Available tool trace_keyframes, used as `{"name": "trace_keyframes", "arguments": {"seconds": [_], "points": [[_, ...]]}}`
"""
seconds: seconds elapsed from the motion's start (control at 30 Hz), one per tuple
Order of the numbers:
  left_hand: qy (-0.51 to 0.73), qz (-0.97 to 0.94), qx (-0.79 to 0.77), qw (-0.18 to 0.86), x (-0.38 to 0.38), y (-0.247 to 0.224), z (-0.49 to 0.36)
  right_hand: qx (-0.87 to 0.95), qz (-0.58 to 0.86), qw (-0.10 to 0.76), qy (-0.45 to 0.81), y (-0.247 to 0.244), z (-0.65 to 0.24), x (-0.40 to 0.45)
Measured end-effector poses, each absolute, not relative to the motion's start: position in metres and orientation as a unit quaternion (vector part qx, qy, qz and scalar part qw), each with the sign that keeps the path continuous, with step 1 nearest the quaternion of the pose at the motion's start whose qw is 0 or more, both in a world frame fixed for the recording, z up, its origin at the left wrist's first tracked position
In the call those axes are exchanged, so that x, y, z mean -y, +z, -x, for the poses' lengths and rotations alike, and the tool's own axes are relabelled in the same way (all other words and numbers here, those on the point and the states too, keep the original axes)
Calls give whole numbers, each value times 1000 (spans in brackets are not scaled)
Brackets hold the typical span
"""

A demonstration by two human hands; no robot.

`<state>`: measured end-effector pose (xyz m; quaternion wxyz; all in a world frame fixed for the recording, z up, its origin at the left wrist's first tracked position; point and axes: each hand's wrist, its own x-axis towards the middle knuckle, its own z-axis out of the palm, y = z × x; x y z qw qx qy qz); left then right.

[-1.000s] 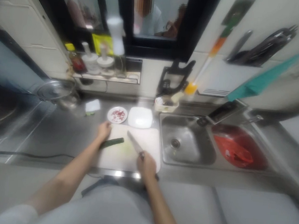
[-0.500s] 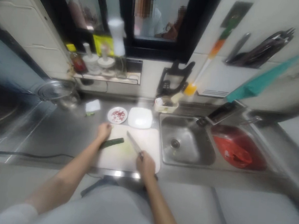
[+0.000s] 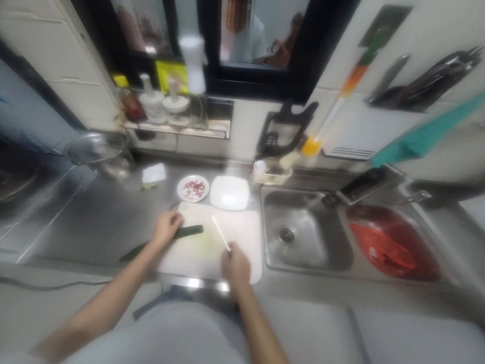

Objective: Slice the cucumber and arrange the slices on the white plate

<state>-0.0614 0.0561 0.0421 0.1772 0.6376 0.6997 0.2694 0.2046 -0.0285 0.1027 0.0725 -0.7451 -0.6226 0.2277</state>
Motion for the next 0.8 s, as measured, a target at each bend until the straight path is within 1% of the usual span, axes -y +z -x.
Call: {"name": "trace_keyframes", "arguments": {"seconds": [0.33, 0.5, 0.63, 0.8], "points": [[277, -754, -571, 171, -38, 55, 37, 655, 695, 67, 290, 106, -181, 14], [264, -806, -502, 168, -40, 55, 32, 678, 678, 2, 286, 114, -166, 8], [249, -811, -502, 169, -41, 50, 29, 677, 680, -23, 282, 121, -157, 7], [240, -807, -512, 168, -39, 43, 27, 682, 676, -26, 279, 123, -149, 7]]}}
